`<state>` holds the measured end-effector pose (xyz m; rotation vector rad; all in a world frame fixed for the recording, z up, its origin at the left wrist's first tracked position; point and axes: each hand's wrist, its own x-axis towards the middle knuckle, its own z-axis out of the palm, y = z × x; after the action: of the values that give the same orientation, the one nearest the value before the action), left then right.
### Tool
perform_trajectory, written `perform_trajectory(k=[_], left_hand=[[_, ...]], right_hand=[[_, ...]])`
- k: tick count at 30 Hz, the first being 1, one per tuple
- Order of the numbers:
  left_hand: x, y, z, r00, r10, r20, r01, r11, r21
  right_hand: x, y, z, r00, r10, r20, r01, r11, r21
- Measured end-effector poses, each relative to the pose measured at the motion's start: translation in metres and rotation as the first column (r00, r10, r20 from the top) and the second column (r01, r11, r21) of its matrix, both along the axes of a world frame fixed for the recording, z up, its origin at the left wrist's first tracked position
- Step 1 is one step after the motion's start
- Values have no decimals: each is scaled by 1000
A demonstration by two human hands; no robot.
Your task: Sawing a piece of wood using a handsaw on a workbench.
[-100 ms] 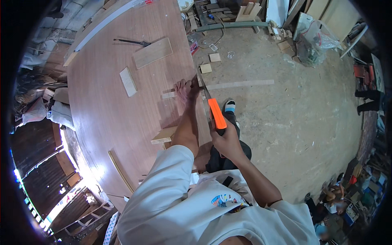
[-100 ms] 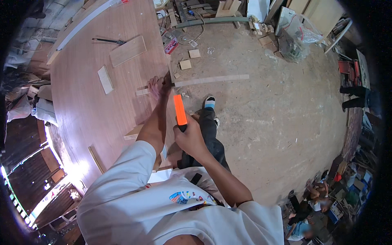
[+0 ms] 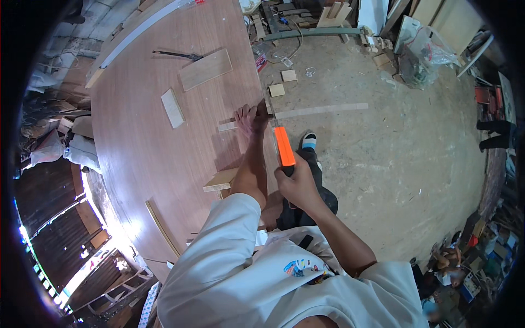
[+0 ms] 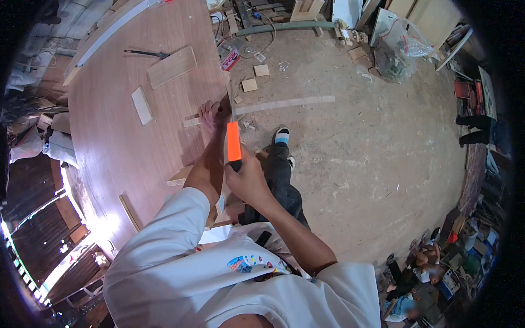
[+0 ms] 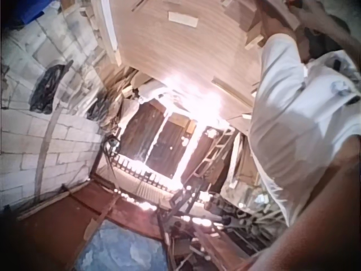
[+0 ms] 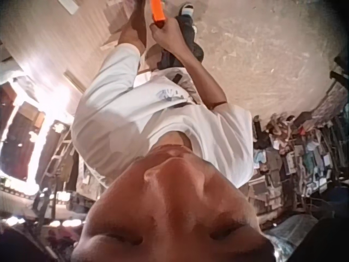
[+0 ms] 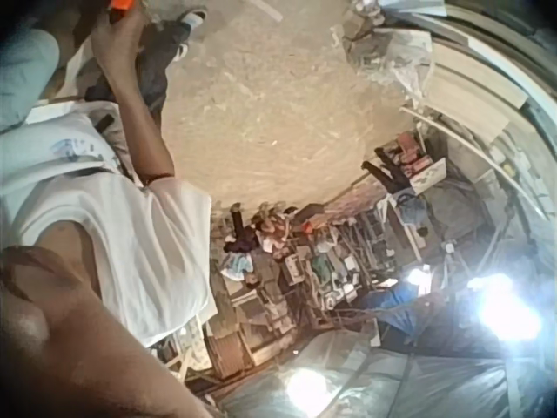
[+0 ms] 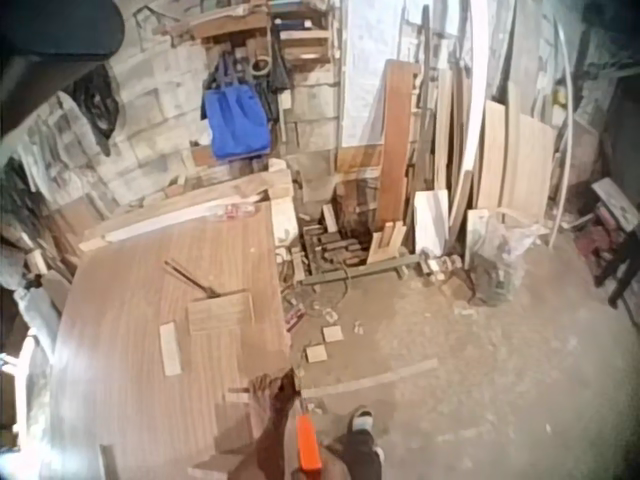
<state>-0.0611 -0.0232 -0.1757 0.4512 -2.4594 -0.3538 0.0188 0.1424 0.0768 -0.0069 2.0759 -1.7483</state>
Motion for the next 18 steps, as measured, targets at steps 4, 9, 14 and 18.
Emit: perform_trajectory(k=[4, 9, 14, 18], left_hand=[[6, -11, -6, 999, -3, -47, 3, 1000, -2], [8, -12, -7, 997, 14, 70, -17, 999, 37], [3, -14, -15, 995, 11, 103, -14, 999, 30], [1, 0, -12, 986, 16, 167, -34, 994, 105]], right_hand=[[-11, -1, 15, 988, 66, 143, -60, 997, -45], [-20, 23, 10, 954, 161, 252, 4, 836, -549], [-105, 16, 29, 852, 274, 447, 109, 741, -663], [-152, -8, 32, 805, 246, 540, 174, 772, -611]])
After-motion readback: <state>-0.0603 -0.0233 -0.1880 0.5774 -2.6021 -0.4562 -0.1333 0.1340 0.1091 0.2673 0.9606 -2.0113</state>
